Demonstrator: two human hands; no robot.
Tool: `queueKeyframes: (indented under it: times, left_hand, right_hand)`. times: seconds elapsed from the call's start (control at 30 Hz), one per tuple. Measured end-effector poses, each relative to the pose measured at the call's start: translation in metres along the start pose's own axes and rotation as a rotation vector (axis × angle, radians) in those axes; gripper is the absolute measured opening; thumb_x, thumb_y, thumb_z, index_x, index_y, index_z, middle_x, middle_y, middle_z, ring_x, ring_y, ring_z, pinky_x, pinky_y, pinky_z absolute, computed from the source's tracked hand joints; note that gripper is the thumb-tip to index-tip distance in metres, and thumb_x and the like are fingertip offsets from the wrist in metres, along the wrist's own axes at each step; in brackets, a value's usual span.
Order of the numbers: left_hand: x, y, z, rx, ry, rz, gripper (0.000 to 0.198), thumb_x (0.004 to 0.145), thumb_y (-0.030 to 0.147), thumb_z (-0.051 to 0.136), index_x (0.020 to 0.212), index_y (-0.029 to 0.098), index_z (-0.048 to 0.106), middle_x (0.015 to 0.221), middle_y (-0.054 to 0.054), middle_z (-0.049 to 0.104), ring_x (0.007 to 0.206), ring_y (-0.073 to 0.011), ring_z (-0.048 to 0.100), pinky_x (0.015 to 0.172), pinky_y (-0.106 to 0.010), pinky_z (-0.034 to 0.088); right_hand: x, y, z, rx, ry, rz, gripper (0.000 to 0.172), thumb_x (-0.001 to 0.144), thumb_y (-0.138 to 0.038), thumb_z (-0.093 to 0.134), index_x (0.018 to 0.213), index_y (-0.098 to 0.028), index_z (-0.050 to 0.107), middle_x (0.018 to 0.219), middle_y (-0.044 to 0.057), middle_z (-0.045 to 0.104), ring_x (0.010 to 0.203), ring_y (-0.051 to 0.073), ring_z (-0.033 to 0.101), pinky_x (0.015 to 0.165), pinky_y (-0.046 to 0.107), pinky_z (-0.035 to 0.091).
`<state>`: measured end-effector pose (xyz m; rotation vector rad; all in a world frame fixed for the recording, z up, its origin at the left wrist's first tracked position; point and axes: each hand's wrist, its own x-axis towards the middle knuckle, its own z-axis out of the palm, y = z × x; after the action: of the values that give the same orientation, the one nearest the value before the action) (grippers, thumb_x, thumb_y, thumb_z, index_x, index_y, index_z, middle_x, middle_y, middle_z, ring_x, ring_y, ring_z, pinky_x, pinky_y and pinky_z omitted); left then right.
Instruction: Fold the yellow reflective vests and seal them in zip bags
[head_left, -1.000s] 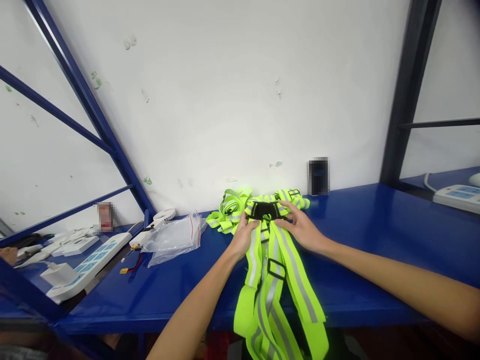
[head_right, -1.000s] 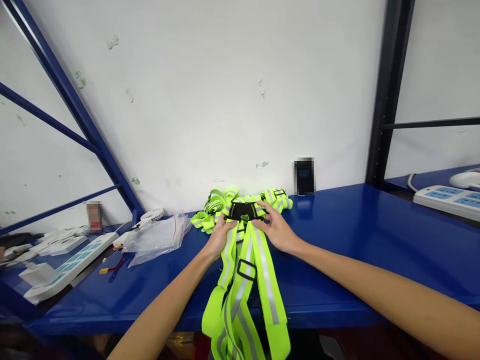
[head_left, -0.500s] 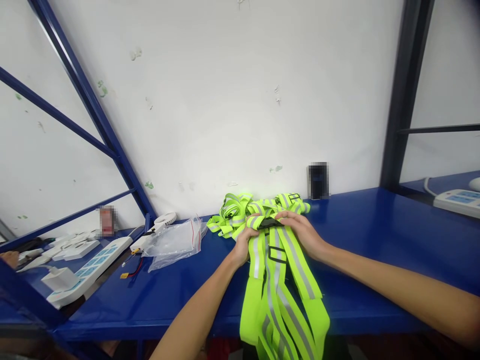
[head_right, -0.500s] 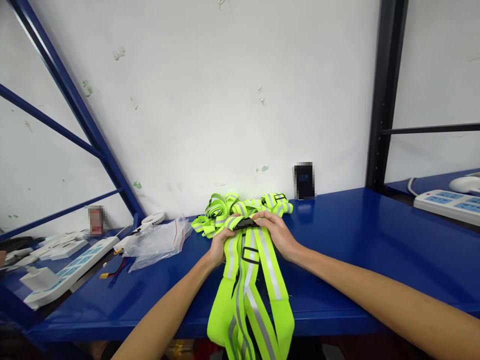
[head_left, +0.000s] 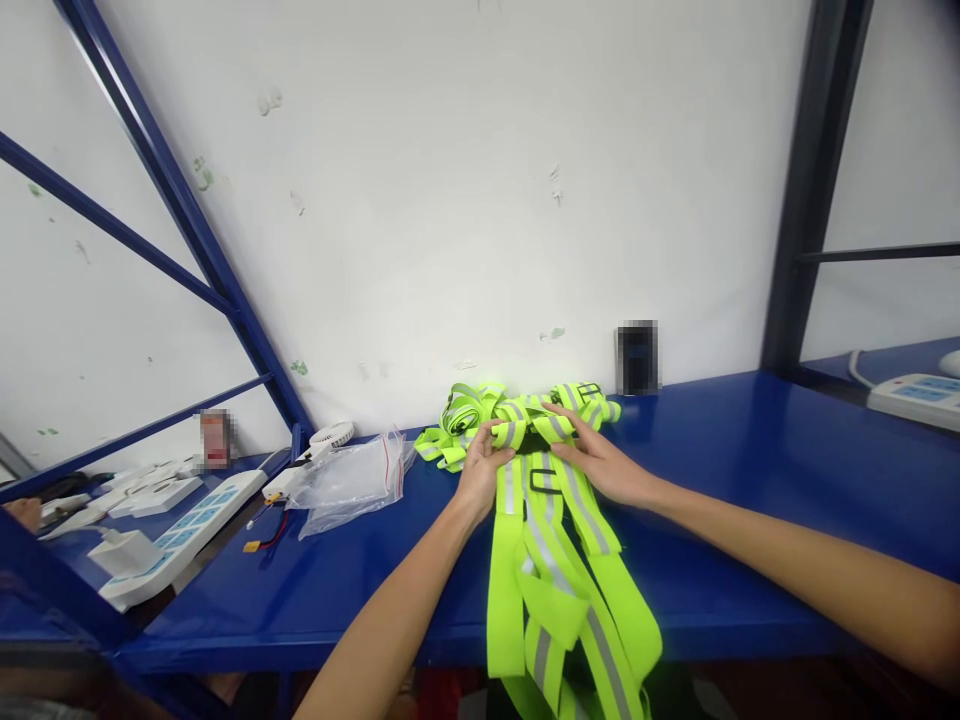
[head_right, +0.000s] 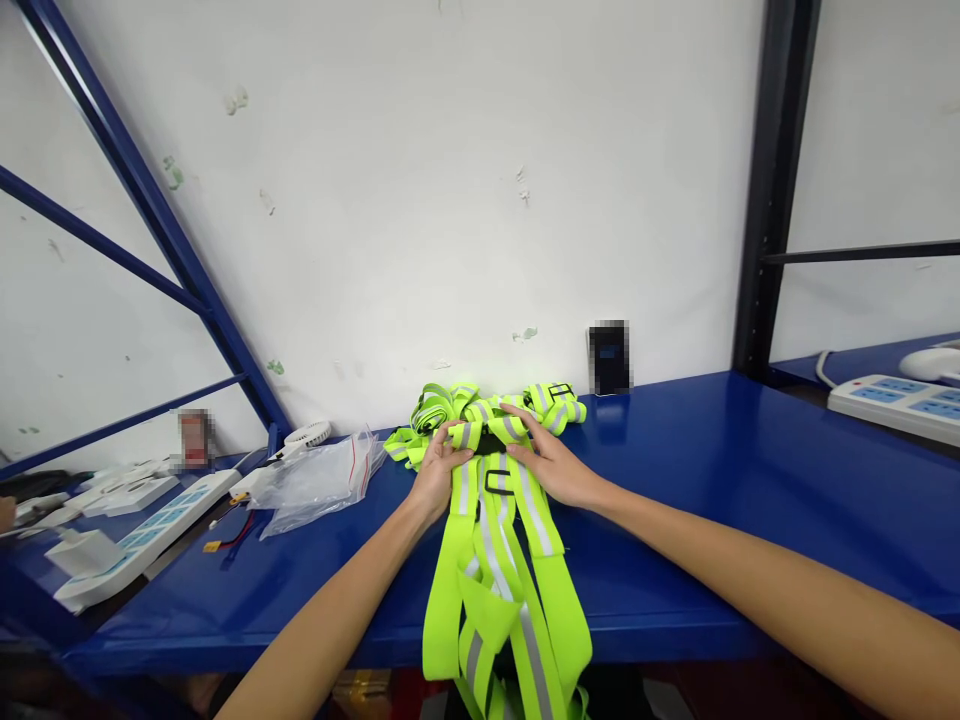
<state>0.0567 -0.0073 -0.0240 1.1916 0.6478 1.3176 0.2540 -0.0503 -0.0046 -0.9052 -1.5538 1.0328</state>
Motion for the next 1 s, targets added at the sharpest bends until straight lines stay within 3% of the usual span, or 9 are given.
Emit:
queueKeyframes:
  times: [0.07, 0.17, 0.3, 0.4, 0.47, 0.6, 0.73, 0.87, 1.0]
  left_hand:
    - [-0.001, 0.001, 0.0, 0.023, -0.018, 0.066, 0.037, 0.059, 0.007, 0.067, 0.09, 0.022, 0.054, 0.088, 0.002, 0.064, 0.081, -0.0149, 0.062, 0.074, -0.024, 0.047]
    - [0.0, 0.003, 0.0, 0.053, -0.016, 0.125, 0.026, 0.059, 0.008, 0.064, 0.078, 0.02, 0.052, 0.096, 0.002, 0.065, 0.087, -0.0153, 0.061, 0.074, -0.023, 0.046]
    - [0.0, 0.004, -0.001, 0.077, -0.019, 0.096, 0.019, 0.061, 0.011, 0.066, 0.078, 0.019, 0.06, 0.113, -0.001, 0.065, 0.098, -0.0198, 0.062, 0.08, -0.027, 0.047]
    - [-0.002, 0.006, 0.001, 0.011, -0.038, 0.007, 0.034, 0.065, 0.017, 0.066, 0.098, 0.023, 0.066, 0.122, -0.003, 0.064, 0.106, -0.0243, 0.062, 0.087, -0.032, 0.048]
    - [-0.004, 0.007, 0.003, -0.085, -0.047, -0.043, 0.054, 0.068, 0.022, 0.062, 0.122, 0.029, 0.06, 0.13, -0.002, 0.06, 0.114, -0.0254, 0.059, 0.094, -0.036, 0.046]
    - [-0.009, 0.013, 0.007, -0.202, -0.079, -0.067, 0.064, 0.074, 0.037, 0.053, 0.137, 0.026, 0.049, 0.139, -0.002, 0.054, 0.127, -0.0276, 0.049, 0.104, -0.038, 0.04]
    - [-0.011, 0.013, 0.009, -0.147, -0.1, -0.131, 0.075, 0.07, 0.031, 0.063, 0.141, 0.022, 0.04, 0.127, -0.007, 0.062, 0.121, -0.0293, 0.054, 0.102, -0.04, 0.041]
    - [-0.01, 0.006, 0.006, -0.094, -0.114, -0.174, 0.088, 0.057, 0.01, 0.064, 0.139, 0.027, 0.038, 0.112, -0.003, 0.068, 0.104, -0.0256, 0.064, 0.092, -0.039, 0.048]
    - [-0.008, 0.003, 0.003, -0.028, -0.102, -0.156, 0.067, 0.056, 0.01, 0.069, 0.121, 0.02, 0.053, 0.101, -0.005, 0.071, 0.089, -0.025, 0.068, 0.082, -0.038, 0.052]
  right_hand:
    - [-0.003, 0.001, 0.004, 0.017, -0.065, 0.029, 0.046, 0.081, -0.031, 0.063, 0.126, -0.029, 0.055, 0.121, 0.003, 0.063, 0.115, 0.027, 0.056, 0.098, 0.04, 0.045]
    - [-0.006, 0.005, 0.011, 0.181, -0.181, 0.138, 0.041, 0.078, -0.03, 0.066, 0.118, -0.028, 0.056, 0.109, 0.001, 0.066, 0.103, 0.025, 0.063, 0.09, 0.038, 0.049]
    - [-0.008, 0.007, 0.016, 0.359, -0.165, 0.171, 0.036, 0.081, -0.043, 0.065, 0.112, -0.027, 0.054, 0.093, -0.001, 0.067, 0.086, 0.022, 0.066, 0.079, 0.036, 0.052]
    - [-0.005, 0.002, 0.015, 0.373, -0.067, 0.161, 0.035, 0.078, -0.044, 0.066, 0.107, -0.026, 0.057, 0.094, 0.001, 0.067, 0.085, 0.022, 0.067, 0.076, 0.035, 0.053]
    - [-0.003, -0.002, 0.013, 0.379, -0.001, 0.127, 0.041, 0.072, -0.034, 0.072, 0.11, -0.027, 0.058, 0.101, 0.003, 0.067, 0.088, 0.022, 0.067, 0.079, 0.036, 0.054]
    - [-0.001, -0.006, 0.01, 0.352, 0.101, 0.159, 0.08, 0.062, -0.016, 0.074, 0.135, -0.032, 0.045, 0.119, 0.006, 0.063, 0.103, 0.026, 0.064, 0.084, 0.038, 0.055]
    - [-0.002, -0.004, 0.012, 0.309, 0.13, 0.122, 0.088, 0.061, -0.013, 0.073, 0.142, -0.029, 0.041, 0.142, 0.007, 0.05, 0.128, 0.026, 0.049, 0.096, 0.037, 0.051]
    - [-0.001, 0.002, 0.012, 0.291, 0.087, 0.083, 0.084, 0.063, -0.013, 0.072, 0.141, -0.024, 0.043, 0.143, 0.007, 0.05, 0.13, 0.027, 0.048, 0.102, 0.041, 0.048]
    - [0.003, 0.005, 0.006, 0.171, 0.105, 0.052, 0.082, 0.062, -0.011, 0.072, 0.139, -0.029, 0.047, 0.147, 0.004, 0.046, 0.141, 0.029, 0.033, 0.109, 0.046, 0.04]
